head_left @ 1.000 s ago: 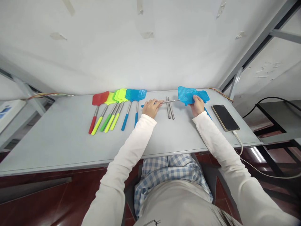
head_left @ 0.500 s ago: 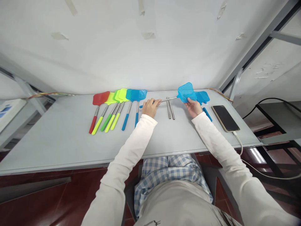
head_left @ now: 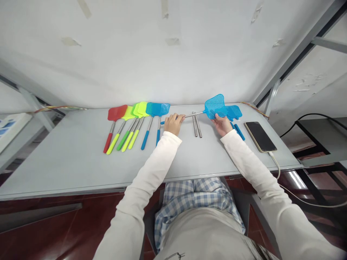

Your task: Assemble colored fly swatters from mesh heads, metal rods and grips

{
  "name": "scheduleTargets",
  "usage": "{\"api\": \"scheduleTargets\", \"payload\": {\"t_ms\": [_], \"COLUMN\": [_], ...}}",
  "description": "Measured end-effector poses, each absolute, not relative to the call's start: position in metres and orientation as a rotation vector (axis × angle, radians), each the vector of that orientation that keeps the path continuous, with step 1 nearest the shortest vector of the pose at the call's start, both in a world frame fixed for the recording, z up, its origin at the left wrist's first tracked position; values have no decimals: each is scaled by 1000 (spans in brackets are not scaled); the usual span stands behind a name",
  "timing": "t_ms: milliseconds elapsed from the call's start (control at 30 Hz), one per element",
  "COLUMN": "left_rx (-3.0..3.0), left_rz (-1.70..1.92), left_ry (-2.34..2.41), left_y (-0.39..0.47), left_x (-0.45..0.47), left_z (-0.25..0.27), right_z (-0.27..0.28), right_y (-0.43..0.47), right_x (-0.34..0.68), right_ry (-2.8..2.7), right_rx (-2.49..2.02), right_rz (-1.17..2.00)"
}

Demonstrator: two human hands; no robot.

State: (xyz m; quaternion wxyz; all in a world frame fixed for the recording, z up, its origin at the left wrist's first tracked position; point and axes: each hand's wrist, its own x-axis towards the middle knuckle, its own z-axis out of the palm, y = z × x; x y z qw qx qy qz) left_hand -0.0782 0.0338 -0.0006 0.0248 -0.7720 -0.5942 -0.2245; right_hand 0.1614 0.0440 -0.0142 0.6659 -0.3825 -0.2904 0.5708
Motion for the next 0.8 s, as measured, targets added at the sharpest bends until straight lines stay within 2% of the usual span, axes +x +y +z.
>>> {"api": "scheduleTargets", "payload": {"t_ms": [800], "left_rx": [-2413], "left_rz": [-804], "left_ry": [-1749], "left_y": [34], "left_x": [-79], "left_z": [0], "right_z": [-25], "right_y": [31], "right_x": [143], "right_ry": [-805], "right_rx": [-940], "right_rz": [1177]}}
